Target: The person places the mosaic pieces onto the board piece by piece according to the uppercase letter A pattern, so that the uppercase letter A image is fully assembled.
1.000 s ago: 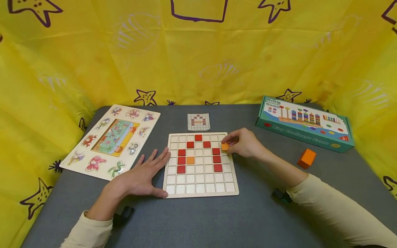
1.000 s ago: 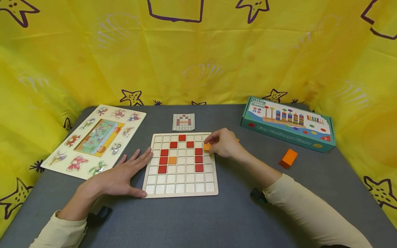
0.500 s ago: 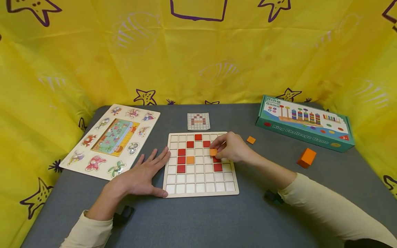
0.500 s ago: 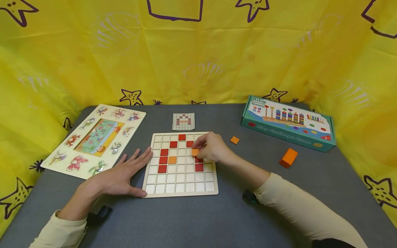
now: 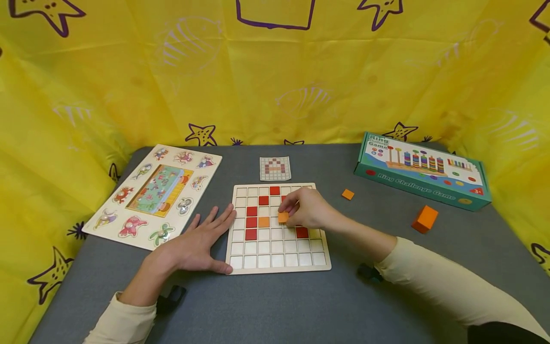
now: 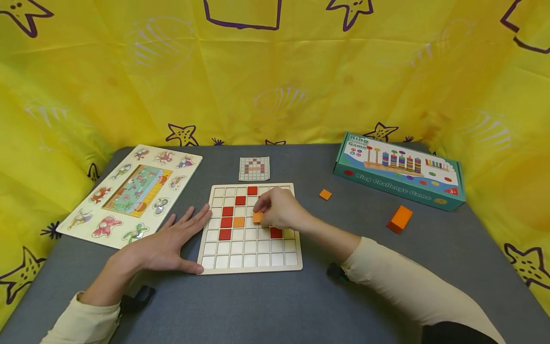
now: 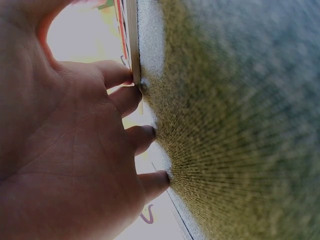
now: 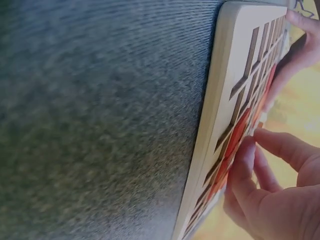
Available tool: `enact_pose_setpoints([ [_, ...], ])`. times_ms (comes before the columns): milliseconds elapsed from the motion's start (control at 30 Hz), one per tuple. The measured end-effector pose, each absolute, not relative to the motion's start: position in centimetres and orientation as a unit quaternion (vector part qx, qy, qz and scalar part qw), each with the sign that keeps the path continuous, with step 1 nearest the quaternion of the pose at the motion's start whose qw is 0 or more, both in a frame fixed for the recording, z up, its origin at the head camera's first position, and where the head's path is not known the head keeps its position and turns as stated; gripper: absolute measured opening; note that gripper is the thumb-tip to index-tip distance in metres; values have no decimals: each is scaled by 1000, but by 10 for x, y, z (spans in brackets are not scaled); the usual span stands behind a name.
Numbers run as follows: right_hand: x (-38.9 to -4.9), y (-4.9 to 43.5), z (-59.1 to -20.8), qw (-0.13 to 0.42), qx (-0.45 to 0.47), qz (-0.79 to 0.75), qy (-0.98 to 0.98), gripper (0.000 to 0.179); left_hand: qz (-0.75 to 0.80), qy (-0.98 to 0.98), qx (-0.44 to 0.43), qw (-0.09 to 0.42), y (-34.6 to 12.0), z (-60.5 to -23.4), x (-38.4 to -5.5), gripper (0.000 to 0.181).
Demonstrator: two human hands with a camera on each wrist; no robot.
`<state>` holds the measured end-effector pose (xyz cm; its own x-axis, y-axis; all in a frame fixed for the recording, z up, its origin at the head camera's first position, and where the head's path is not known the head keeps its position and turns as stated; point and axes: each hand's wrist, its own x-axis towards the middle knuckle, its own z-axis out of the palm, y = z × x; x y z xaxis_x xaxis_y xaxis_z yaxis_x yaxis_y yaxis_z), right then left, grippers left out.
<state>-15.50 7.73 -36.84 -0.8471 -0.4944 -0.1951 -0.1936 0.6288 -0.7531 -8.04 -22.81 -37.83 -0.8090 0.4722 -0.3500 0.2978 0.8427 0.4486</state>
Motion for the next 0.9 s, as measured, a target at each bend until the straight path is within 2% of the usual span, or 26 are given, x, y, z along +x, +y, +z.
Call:
enact_pose_setpoints([
  [400, -156, 65, -371, 211, -206, -364, 884, 24, 190, 932, 207, 231, -227, -378, -81, 130],
  [900, -155, 56, -369, 194, -209, -337, 897, 23, 191, 931, 207, 233, -227, -377, -82, 130],
])
